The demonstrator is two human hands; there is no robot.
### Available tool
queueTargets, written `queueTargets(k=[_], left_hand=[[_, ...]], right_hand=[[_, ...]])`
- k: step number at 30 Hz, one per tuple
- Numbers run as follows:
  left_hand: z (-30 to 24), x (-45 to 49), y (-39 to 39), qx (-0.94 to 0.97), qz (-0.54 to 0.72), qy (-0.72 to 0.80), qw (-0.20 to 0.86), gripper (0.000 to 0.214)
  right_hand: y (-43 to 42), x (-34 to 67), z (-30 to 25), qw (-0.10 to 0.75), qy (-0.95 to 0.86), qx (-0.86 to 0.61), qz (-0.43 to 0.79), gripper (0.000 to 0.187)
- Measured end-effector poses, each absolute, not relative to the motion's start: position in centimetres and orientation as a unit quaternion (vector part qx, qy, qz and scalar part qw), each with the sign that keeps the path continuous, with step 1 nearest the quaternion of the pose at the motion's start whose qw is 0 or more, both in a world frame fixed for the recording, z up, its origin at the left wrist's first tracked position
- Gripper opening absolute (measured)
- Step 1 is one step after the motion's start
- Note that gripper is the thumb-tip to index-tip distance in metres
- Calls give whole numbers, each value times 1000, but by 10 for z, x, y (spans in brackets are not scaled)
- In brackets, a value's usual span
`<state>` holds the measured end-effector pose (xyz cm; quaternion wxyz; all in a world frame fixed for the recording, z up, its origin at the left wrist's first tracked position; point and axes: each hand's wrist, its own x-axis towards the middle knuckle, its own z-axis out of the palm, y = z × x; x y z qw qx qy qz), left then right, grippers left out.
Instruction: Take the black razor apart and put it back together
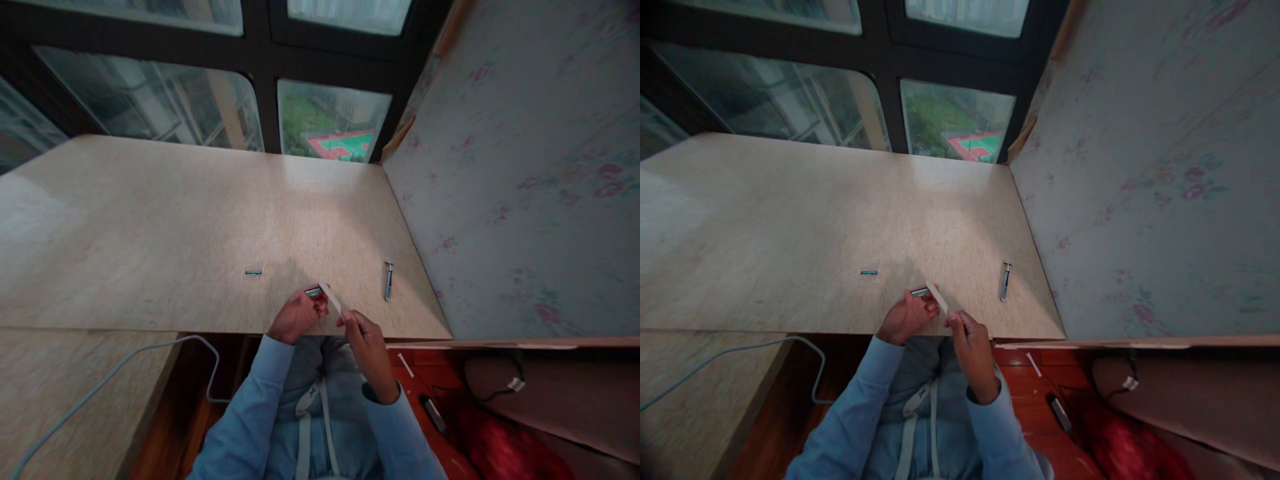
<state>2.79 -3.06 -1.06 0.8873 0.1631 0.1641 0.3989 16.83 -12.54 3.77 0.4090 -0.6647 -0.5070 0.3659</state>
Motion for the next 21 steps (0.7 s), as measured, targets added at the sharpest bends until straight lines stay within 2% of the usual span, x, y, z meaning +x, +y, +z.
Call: queueTargets(k=[7, 10, 15, 21], left_hand=[[-13, 23, -32, 170, 427, 177, 870, 43], [-12, 22, -32, 167, 420, 175, 875, 42], [-9, 24, -33, 163, 421, 155, 879, 52], [-16, 19, -33, 182, 400, 179, 880, 46]], right_hand=[[-125, 165, 43, 383, -559, -630, 378, 46], [-124, 166, 41, 380, -562, -646, 351, 47], [-125, 169, 37, 384, -552, -673, 308, 45], [-126, 165, 41, 391, -560, -635, 361, 48]])
